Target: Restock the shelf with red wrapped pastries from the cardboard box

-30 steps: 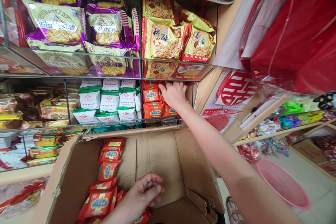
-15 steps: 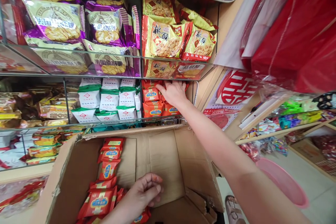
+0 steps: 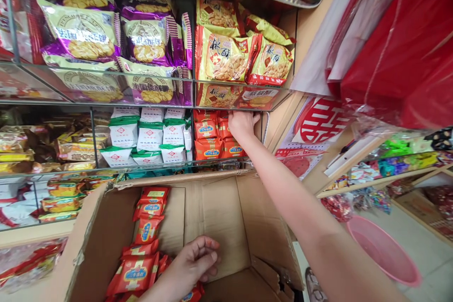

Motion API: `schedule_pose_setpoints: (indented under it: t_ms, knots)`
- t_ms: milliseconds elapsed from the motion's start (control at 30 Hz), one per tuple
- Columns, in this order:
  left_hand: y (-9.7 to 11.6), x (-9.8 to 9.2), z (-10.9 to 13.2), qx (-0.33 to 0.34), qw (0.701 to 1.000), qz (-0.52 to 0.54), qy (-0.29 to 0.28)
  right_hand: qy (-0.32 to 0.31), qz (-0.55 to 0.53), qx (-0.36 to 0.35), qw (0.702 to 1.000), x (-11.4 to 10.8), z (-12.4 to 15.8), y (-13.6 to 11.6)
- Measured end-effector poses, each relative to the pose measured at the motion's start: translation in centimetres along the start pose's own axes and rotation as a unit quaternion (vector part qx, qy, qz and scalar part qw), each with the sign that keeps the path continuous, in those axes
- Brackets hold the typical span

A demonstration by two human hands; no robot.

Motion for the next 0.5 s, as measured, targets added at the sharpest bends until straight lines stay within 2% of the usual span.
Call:
schedule_pose_setpoints:
  t_ms: [133, 300, 500]
  knots:
    - [-0.03, -0.03, -0.02, 0.000, 1.000, 0.001, -0.004, -0.008, 0.004, 0.030, 1.000, 0.24, -0.35, -0.04]
    - [-0.08, 0.07, 0.12, -0.004, 1.000, 0.004, -0.004, -0.039, 0.010, 0.018, 0.999, 0.76, -0.13, -0.67]
    - [0.85, 0.72, 0.72, -0.012, 1.000, 0.006, -0.005, -0.034, -0.011, 0.031, 0.999, 0.87, 0.06, -0.57]
Point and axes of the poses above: each hand's wrist, its own z-axis away from the middle knuckle, its own x-axis out of the palm, y = z × x, the point moved 5 cm from there along -z, towards the middle knuckle, and after that the axes turned 14 degrees about z, right-handed, at the moved point
